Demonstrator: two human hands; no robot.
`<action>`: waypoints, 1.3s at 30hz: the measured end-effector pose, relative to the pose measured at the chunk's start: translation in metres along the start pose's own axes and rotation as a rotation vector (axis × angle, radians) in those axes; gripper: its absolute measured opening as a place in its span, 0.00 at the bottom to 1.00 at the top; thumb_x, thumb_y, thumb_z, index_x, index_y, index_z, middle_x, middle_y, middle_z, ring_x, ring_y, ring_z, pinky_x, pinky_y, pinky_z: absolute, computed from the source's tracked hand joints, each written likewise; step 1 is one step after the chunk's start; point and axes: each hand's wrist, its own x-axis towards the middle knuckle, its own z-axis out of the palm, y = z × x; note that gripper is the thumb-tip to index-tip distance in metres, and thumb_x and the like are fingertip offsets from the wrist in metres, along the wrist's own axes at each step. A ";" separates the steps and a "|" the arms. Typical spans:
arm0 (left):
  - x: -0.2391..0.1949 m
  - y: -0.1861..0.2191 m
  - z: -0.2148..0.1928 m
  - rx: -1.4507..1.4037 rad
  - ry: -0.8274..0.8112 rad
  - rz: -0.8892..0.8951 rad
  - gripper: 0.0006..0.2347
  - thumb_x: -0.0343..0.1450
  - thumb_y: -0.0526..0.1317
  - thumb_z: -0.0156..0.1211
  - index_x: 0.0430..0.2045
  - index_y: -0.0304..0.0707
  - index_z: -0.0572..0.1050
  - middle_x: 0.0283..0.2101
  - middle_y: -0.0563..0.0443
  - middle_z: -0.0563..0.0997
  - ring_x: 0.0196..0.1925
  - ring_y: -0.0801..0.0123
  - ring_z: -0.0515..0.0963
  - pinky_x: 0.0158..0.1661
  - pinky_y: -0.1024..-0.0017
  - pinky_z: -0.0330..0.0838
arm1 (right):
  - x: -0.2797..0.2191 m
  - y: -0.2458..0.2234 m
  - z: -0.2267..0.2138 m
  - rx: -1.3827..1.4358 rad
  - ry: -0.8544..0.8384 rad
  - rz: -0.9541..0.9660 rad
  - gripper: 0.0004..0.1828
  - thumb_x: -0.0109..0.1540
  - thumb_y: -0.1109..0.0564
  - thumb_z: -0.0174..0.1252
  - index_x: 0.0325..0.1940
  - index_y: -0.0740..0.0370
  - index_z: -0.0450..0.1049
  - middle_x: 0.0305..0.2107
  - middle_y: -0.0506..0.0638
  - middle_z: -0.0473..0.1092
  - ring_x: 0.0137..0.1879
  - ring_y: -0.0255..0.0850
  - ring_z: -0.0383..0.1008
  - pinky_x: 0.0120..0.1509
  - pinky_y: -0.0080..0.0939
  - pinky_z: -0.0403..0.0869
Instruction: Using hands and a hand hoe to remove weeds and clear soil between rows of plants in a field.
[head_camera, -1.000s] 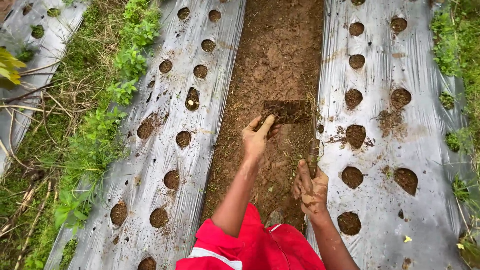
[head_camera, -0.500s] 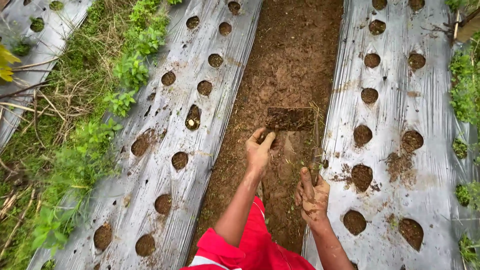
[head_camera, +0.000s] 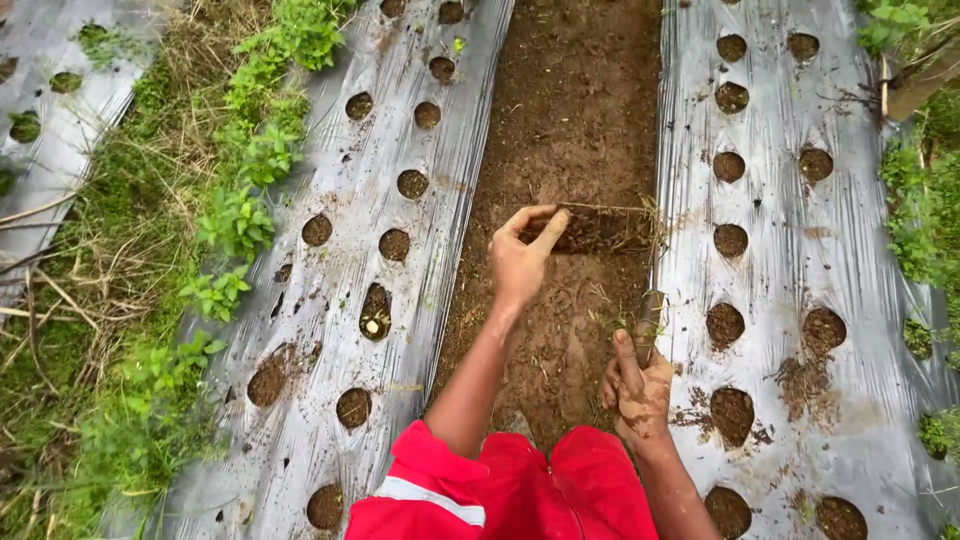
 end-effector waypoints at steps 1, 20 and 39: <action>0.009 -0.002 0.002 0.000 -0.013 0.004 0.13 0.69 0.45 0.65 0.45 0.47 0.79 0.43 0.47 0.86 0.39 0.65 0.88 0.32 0.73 0.85 | 0.005 -0.003 0.004 0.004 0.010 -0.008 0.17 0.64 0.48 0.59 0.29 0.51 0.60 0.07 0.43 0.51 0.08 0.34 0.49 0.10 0.38 0.50; 0.220 -0.055 0.110 -0.182 -0.038 -0.118 0.12 0.66 0.36 0.70 0.42 0.36 0.82 0.39 0.47 0.85 0.39 0.69 0.83 0.42 0.75 0.82 | 0.231 -0.054 0.020 0.075 0.111 0.059 0.15 0.63 0.50 0.61 0.33 0.52 0.61 0.08 0.43 0.49 0.08 0.34 0.46 0.11 0.38 0.48; 0.497 0.024 0.258 -0.005 -0.239 -0.077 0.08 0.70 0.43 0.64 0.39 0.47 0.82 0.40 0.56 0.84 0.35 0.76 0.77 0.37 0.73 0.74 | 0.494 -0.149 0.042 0.014 0.055 0.057 0.16 0.65 0.49 0.57 0.30 0.52 0.58 0.09 0.42 0.49 0.08 0.33 0.46 0.10 0.36 0.49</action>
